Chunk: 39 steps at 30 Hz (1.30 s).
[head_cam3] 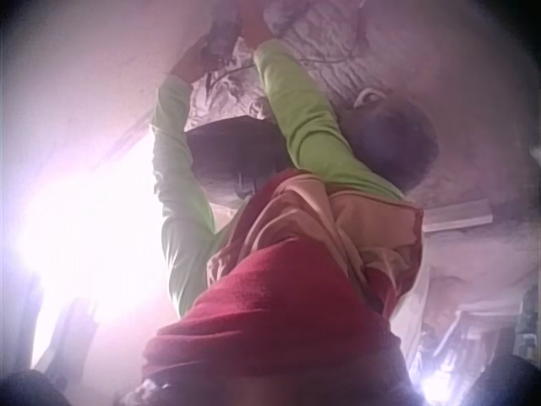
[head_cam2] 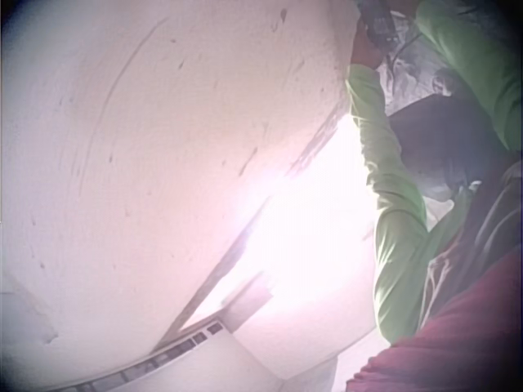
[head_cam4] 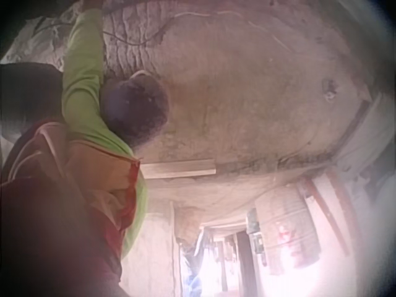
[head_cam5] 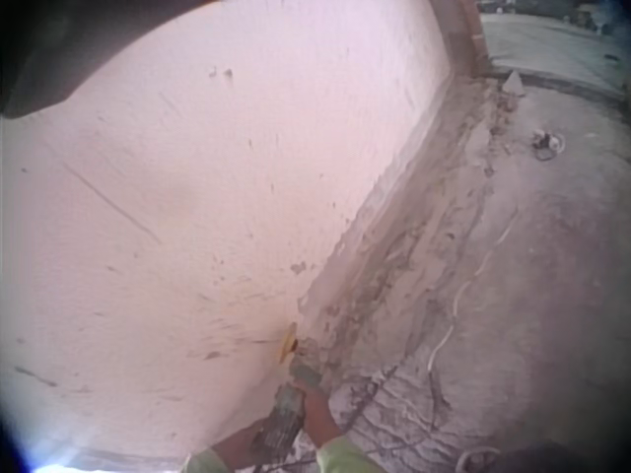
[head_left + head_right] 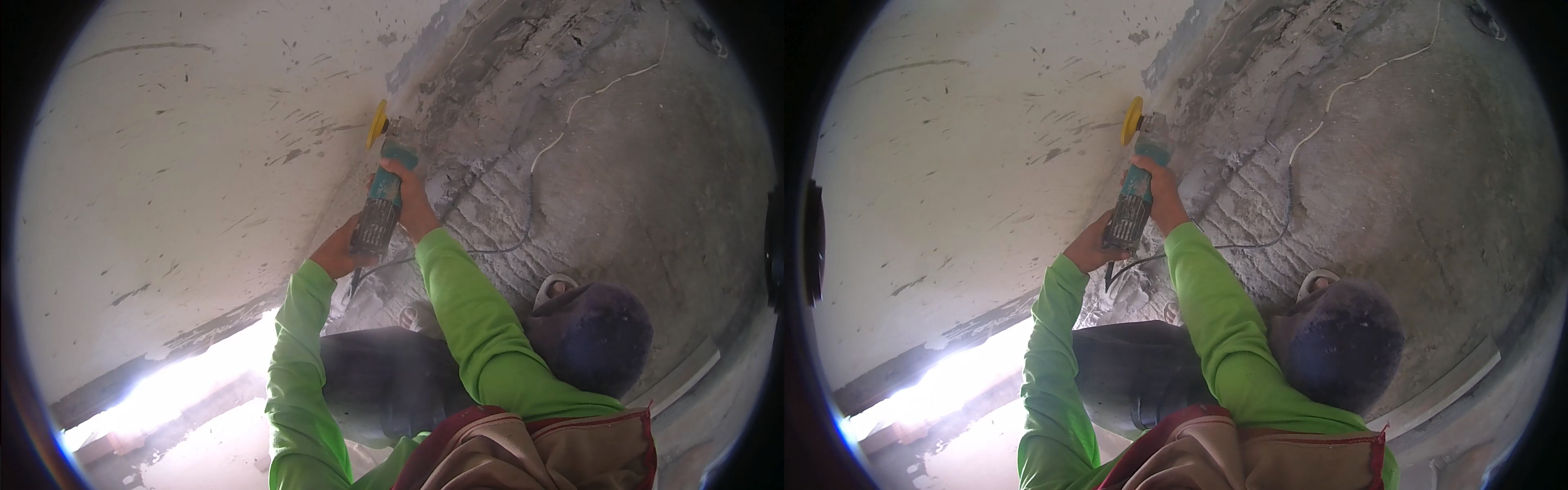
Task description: The person uses an angle grinder to smooth a section of a concrete wall. They hold the tool with both hands and move it across the surface, generating dust.
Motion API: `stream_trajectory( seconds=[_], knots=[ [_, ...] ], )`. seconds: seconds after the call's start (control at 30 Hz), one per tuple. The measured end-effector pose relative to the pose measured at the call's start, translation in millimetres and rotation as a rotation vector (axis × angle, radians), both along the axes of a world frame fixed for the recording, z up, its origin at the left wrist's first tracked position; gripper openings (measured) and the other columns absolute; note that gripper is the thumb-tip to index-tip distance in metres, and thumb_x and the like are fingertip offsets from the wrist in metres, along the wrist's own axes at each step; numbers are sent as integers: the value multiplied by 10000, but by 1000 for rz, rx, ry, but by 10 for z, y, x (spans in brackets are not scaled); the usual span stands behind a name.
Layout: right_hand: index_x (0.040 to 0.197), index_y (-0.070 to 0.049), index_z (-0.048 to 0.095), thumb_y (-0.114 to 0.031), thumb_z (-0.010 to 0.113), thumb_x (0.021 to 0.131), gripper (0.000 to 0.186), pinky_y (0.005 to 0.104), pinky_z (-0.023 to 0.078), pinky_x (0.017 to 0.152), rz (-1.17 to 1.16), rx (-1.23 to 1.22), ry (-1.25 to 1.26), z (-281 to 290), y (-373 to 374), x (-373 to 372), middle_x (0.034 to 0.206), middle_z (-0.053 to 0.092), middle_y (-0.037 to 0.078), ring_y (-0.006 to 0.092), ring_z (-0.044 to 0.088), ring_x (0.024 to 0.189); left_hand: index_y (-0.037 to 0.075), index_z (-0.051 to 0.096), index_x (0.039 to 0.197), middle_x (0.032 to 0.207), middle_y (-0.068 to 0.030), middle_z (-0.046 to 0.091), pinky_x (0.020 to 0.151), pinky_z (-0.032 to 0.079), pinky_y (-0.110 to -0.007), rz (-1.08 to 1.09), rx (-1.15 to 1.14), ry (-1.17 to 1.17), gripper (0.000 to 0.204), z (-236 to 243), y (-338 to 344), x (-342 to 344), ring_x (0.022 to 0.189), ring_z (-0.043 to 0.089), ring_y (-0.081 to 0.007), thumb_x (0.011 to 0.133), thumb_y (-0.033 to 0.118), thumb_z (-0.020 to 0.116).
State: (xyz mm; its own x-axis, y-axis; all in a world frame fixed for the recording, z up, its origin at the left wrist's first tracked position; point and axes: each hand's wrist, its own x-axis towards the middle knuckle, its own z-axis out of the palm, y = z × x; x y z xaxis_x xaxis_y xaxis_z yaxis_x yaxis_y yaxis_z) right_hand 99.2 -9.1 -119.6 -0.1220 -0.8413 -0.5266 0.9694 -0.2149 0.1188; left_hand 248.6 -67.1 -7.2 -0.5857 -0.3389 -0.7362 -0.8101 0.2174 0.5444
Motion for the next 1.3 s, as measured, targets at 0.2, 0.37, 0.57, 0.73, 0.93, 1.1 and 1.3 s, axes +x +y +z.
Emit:
stream_trajectory(
  seconds=[0.2, 0.37, 0.57, 0.73, 0.93, 1.1, 1.3],
  knots=[
    [941, -9, 588, -193, 705, 792, 264, 345, 532, 595, -44, 35, 194, 70, -89, -82, 767, 631, 119, 221, 632, 640, 28, 266, 1442, 1273, -107, 516, 1027, 381, -352, -64, 3, -34, 998, 50, -52, -103, 1197, 486, -197, 634, 112, 846],
    [942, -6, 603, -161, 714, 785, 247, 330, 519, 595, -61, 173, 296, -51, -179, -24, 781, 625, 99, 204, 620, 644, 42, 215, 1452, 1259, -173, 542, 982, 436, -402, -72, -395, -64, 1110, -112, 180, -403, 1164, 548, -303, 584, 229, 882],
    [943, -24, 625, -178, 720, 777, 245, 327, 494, 642, -29, 260, 252, -21, -160, 68, 829, 629, 76, 193, 609, 679, 62, 163, 1457, 1148, -246, 605, 869, 502, -473, -133, -817, -309, 1099, -218, 313, -655, 1034, 611, -417, 610, 278, 829],
    [926, -19, 624, -175, 723, 770, 243, 335, 489, 638, -42, 232, 273, -49, -245, 93, 814, 624, 69, 188, 603, 673, 132, 168, 1456, 1096, -232, 612, 875, 488, -496, -89, -787, -333, 992, -273, 229, -666, 996, 621, -421, 653, 201, 746],
    [915, -8, 625, -170, 732, 759, 248, 322, 489, 626, -48, 222, 228, -82, -352, 129, 800, 625, 67, 180, 607, 677, 108, 213, 1432, 1054, -227, 625, 843, 496, -503, -109, -787, -338, 940, -267, 122, -659, 965, 628, -423, 650, 182, 731],
    [894, -10, 633, -178, 735, 757, 240, 318, 485, 624, -52, 254, 247, -120, -374, 117, 802, 626, 63, 176, 606, 681, 84, 248, 1415, 1024, -227, 649, 816, 512, -500, -151, -802, -320, 932, -303, 79, -677, 941, 637, -422, 636, 191, 748],
    [882, -6, 641, -195, 734, 758, 244, 308, 475, 629, -86, 271, 293, -93, -368, 57, 798, 627, 62, 168, 602, 679, 84, 239, 1424, 1021, -225, 638, 810, 513, -498, -183, -816, -327, 939, -336, 23, -724, 934, 636, -420, 641, 197, 744]
  ],
)
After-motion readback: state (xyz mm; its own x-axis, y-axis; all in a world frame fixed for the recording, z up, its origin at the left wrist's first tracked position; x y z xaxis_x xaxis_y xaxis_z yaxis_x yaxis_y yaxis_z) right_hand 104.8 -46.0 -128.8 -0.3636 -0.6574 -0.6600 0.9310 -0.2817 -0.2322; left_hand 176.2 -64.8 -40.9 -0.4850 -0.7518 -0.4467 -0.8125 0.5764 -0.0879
